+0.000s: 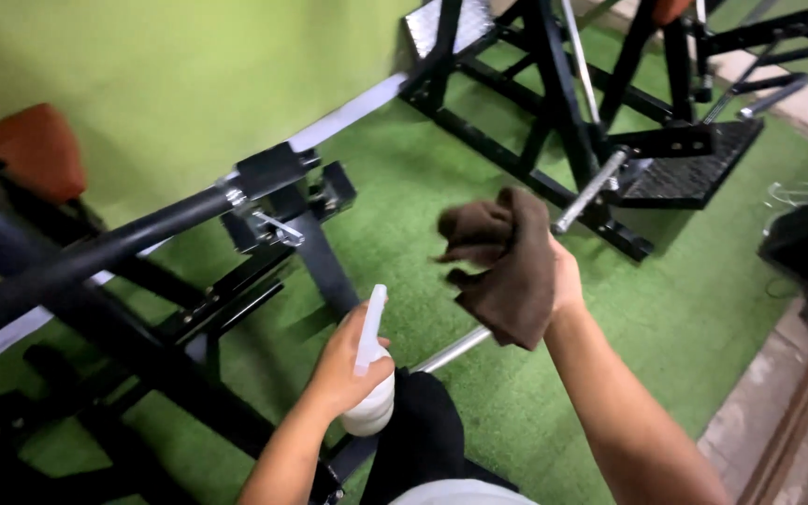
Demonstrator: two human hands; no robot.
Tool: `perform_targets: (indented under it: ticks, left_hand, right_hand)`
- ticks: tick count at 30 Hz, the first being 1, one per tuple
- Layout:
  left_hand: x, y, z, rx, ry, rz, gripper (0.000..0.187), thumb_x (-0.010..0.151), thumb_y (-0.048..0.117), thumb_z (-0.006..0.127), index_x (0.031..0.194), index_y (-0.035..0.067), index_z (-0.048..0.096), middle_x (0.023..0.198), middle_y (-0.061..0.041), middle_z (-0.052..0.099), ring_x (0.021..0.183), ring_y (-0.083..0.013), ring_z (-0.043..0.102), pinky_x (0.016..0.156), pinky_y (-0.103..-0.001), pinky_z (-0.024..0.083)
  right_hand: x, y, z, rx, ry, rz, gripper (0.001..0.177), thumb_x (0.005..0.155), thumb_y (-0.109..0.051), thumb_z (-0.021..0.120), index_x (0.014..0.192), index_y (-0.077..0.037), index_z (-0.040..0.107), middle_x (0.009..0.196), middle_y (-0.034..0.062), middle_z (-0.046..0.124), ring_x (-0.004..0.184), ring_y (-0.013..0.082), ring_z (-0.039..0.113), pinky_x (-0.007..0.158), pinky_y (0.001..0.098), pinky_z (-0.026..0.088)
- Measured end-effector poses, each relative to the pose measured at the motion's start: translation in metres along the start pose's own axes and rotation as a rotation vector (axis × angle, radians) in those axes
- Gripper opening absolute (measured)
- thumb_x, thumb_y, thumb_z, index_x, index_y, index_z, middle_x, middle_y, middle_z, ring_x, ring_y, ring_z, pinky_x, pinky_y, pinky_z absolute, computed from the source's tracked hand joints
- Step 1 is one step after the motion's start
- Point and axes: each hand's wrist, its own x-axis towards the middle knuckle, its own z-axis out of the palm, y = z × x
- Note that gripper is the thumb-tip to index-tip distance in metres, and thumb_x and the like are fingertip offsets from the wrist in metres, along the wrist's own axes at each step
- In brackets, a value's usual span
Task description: Cleaning various gym machines and metal components using a spray bottle and a cloth.
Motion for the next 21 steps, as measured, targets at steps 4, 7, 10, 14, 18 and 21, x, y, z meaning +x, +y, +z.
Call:
perform_targets:
  ticks: [4,7,10,14,18,21]
  left_hand:
    - [0.032,-0.010,0.020,0.024,-0.026,0.103,0.078,0.072,0.011,0.073,0.145,0.005,0.046,0.130,-0.014,0.062,0.094,-0.0218,0.075,0.084,-0.035,0.060]
    - [0.055,-0.021,0.039,0.019,-0.062,0.144,0.079,0.072,0.012,0.073,0.146,0.005,0.046,0.129,-0.014,0.062,0.093,-0.0227,0.075,0.083,-0.036,0.059]
    - [0.083,-0.006,0.048,0.009,-0.092,0.156,0.079,0.072,0.013,0.071,0.146,0.005,0.045,0.127,-0.014,0.062,0.092,-0.0232,0.075,0.083,-0.037,0.059]
    - [0.123,-0.025,0.053,0.036,-0.074,0.146,0.077,0.072,0.013,0.072,0.145,0.006,0.049,0.120,-0.015,0.066,0.092,-0.0234,0.076,0.084,-0.037,0.059]
    - [0.165,-0.038,0.052,0.091,0.024,0.145,0.079,0.071,0.012,0.072,0.146,0.007,0.046,0.128,-0.015,0.063,0.091,-0.0227,0.076,0.084,-0.037,0.059]
    - [0.206,-0.028,0.048,-0.046,0.068,0.074,0.079,0.069,0.010,0.069,0.145,0.009,0.047,0.134,-0.013,0.059,0.089,-0.0230,0.075,0.080,-0.036,0.061]
  right_hand:
    - [0.004,-0.032,-0.011,-0.075,0.124,-0.146,0.083,0.085,-0.043,0.082,0.138,0.001,0.034,0.126,0.0198,0.057,0.101,0.0231,0.065,0.076,0.0381,0.062]
    - [0.009,-0.047,-0.017,-0.292,0.148,-0.263,0.082,0.082,-0.050,0.082,0.134,-0.003,0.039,0.121,0.0156,0.060,0.097,0.0194,0.066,0.074,0.0353,0.060]
    - [0.026,-0.055,-0.022,-0.756,0.076,-0.409,0.073,0.076,-0.057,0.075,0.128,-0.011,0.052,0.119,0.0089,0.062,0.104,0.0239,0.065,0.082,0.0433,0.052]
    - [0.084,-0.062,-0.028,-0.953,-0.086,0.430,0.035,0.100,-0.046,0.049,0.121,-0.028,0.072,0.114,-0.0010,0.072,0.105,0.0154,0.065,0.094,0.0314,0.050]
    - [0.120,0.004,-0.040,-0.139,0.042,0.579,0.045,0.091,-0.050,0.053,0.121,-0.023,0.070,0.117,0.0020,0.071,0.106,0.0202,0.063,0.092,0.0321,0.050]
    - [0.153,0.031,-0.049,1.112,0.249,0.744,0.062,0.076,-0.057,0.058,0.121,-0.015,0.068,0.123,0.0064,0.068,0.109,0.0272,0.061,0.089,0.0331,0.049]
